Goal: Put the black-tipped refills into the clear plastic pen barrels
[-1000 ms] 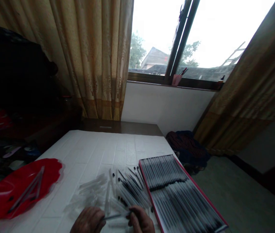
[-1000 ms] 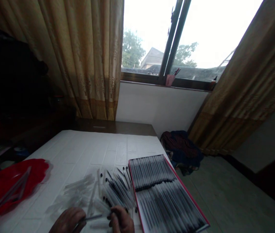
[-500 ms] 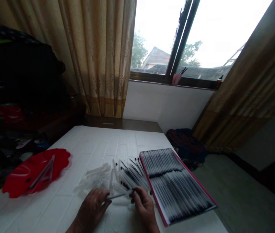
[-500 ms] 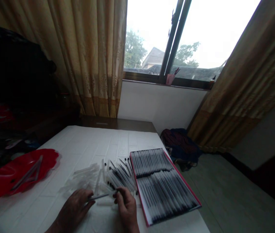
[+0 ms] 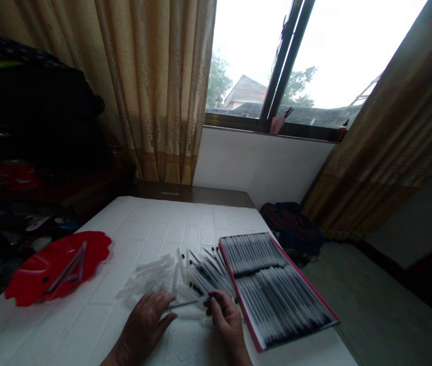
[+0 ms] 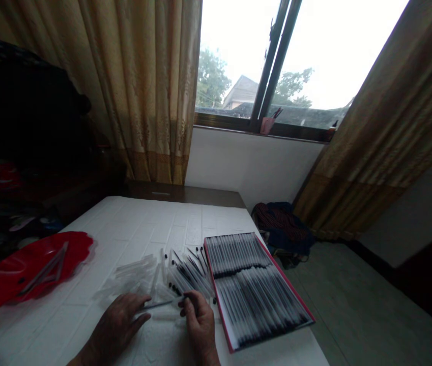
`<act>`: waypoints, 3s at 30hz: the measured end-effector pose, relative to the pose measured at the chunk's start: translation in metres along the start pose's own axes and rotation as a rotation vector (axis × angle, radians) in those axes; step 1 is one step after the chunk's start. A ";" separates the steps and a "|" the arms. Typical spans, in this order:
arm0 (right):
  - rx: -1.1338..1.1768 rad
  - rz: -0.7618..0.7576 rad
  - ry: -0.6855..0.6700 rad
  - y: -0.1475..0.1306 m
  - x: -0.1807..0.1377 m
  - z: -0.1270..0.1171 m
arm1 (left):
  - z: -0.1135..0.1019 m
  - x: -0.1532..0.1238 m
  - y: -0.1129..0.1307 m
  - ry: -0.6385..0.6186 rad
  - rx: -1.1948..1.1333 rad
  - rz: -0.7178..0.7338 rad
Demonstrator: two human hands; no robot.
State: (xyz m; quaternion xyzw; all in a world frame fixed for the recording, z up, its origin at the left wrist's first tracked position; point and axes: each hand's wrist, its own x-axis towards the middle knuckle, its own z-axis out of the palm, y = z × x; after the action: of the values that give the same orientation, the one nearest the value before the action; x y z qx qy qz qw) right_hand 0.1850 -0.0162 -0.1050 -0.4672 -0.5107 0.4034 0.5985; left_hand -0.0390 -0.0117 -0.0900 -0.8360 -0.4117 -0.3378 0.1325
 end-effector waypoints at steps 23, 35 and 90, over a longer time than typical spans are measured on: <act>0.084 0.087 0.120 0.011 -0.003 0.005 | 0.000 -0.001 0.000 0.018 -0.014 -0.003; 0.098 0.107 0.117 0.012 -0.004 0.003 | -0.006 0.005 0.001 -0.026 0.011 -0.006; 0.291 0.300 0.176 0.001 0.004 -0.002 | -0.006 0.007 -0.001 0.036 0.033 -0.034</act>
State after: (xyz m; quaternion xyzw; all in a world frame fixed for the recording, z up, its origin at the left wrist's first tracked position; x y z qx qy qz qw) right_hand 0.1878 -0.0129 -0.1057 -0.4799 -0.3179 0.5150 0.6351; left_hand -0.0397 -0.0102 -0.0807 -0.8204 -0.4288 -0.3482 0.1479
